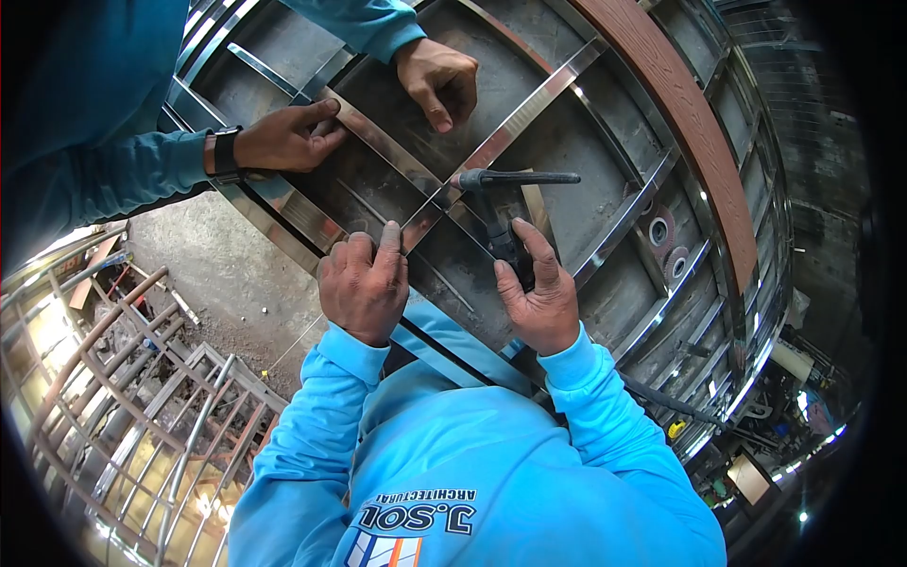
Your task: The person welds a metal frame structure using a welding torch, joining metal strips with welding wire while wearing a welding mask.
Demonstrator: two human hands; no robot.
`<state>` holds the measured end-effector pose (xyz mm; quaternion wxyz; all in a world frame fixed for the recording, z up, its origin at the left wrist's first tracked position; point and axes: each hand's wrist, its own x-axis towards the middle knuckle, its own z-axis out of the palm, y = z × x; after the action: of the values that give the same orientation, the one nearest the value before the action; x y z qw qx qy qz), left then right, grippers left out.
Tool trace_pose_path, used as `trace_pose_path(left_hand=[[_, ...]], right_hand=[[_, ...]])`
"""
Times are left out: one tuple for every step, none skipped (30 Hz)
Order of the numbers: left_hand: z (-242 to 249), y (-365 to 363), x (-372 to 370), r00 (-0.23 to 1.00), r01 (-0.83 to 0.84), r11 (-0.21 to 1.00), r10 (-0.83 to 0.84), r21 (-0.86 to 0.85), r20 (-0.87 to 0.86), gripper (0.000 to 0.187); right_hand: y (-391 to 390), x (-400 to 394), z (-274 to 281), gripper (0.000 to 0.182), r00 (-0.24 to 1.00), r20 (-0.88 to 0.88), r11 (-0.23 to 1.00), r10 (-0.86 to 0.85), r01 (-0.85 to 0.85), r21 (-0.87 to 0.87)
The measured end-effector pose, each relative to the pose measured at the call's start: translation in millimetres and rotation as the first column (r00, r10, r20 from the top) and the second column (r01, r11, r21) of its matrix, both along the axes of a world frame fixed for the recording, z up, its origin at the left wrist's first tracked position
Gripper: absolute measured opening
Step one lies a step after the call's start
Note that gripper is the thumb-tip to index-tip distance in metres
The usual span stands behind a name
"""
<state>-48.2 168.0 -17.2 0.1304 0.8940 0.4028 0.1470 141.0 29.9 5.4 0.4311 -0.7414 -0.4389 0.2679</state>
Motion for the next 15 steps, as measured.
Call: trace_pose_path(left_hand=[[0.2,-0.6,0.3,1.000,-0.005,1.000,0.005,0.001,-0.005,0.048],[0.2,-0.9,0.4,1.000,-0.002,1.000,0.002,0.003,-0.002,0.048],[0.4,-0.7,0.3,1.000,0.001,1.000,-0.001,0.007,0.001,0.048],[0.4,-0.2,0.0,1.000,0.004,1.000,-0.004,0.012,0.003,0.048],[-0.1,0.0,-0.7,1.000,0.006,1.000,-0.007,0.013,0.013,0.048],[-0.9,-0.2,-1.5,1.000,0.009,1.000,-0.010,0.013,0.023,0.049],[-1.6,-0.4,-2.0,0.999,0.012,1.000,-0.013,0.012,0.032,0.050],[-1.5,-0.3,-2.0,1.000,0.013,1.000,-0.013,0.011,0.023,0.050],[-1.3,-0.2,-1.9,1.000,0.013,1.000,-0.013,0.010,0.014,0.051],[-1.2,-0.3,-1.8,1.000,0.013,1.000,-0.013,0.009,0.004,0.052],[-1.7,-0.3,-2.0,1.000,0.014,1.000,-0.014,0.005,0.007,0.052],[-2.1,-0.2,-2.4,1.000,0.015,1.000,-0.015,0.001,0.010,0.052],[-2.5,-0.2,-2.5,1.000,0.016,1.000,-0.016,-0.004,0.014,0.053],[-2.5,-0.2,-2.3,1.000,0.016,1.000,-0.016,-0.003,0.015,0.052],[-2.3,-0.2,-2.1,1.000,0.015,1.000,-0.015,-0.002,0.015,0.052]], right_hand=[[0.5,0.9,0.1,0.060,1.000,0.009,1.000,0.005,-0.005,0.009],[0.8,1.7,0.1,0.060,1.000,0.019,1.000,0.012,-0.013,0.011],[1.4,2.2,0.0,0.059,0.999,0.029,1.000,0.020,-0.020,0.014],[2.2,2.3,-0.2,0.059,0.999,0.038,0.999,0.027,-0.028,0.018],[2.7,2.0,-0.2,0.059,0.999,0.028,0.999,0.032,-0.032,0.013],[3.1,1.5,0.2,0.059,0.999,0.018,0.999,0.036,-0.036,0.007],[3.5,1.0,0.6,0.059,0.999,0.008,0.999,0.040,-0.040,0.001],[4.5,0.5,1.1,0.059,0.999,0.023,0.999,0.043,-0.043,0.009],[6.1,0.3,1.7,0.059,0.998,0.037,0.999,0.047,-0.048,0.018],[7.1,0.1,2.5,0.060,0.997,0.052,0.998,0.051,-0.053,0.026],[7.7,-0.2,3.8,0.059,0.996,0.074,0.998,0.054,-0.056,0.024],[8.3,-0.5,5.1,0.059,0.994,0.097,0.998,0.057,-0.060,0.022],[8.4,-0.7,5.8,0.059,0.991,0.119,0.998,0.060,-0.063,0.021],[7.9,-0.5,5.4,0.059,0.991,0.120,0.998,0.065,-0.067,0.016],[7.1,-0.3,4.4,0.059,0.990,0.121,0.997,0.069,-0.071,0.011]])
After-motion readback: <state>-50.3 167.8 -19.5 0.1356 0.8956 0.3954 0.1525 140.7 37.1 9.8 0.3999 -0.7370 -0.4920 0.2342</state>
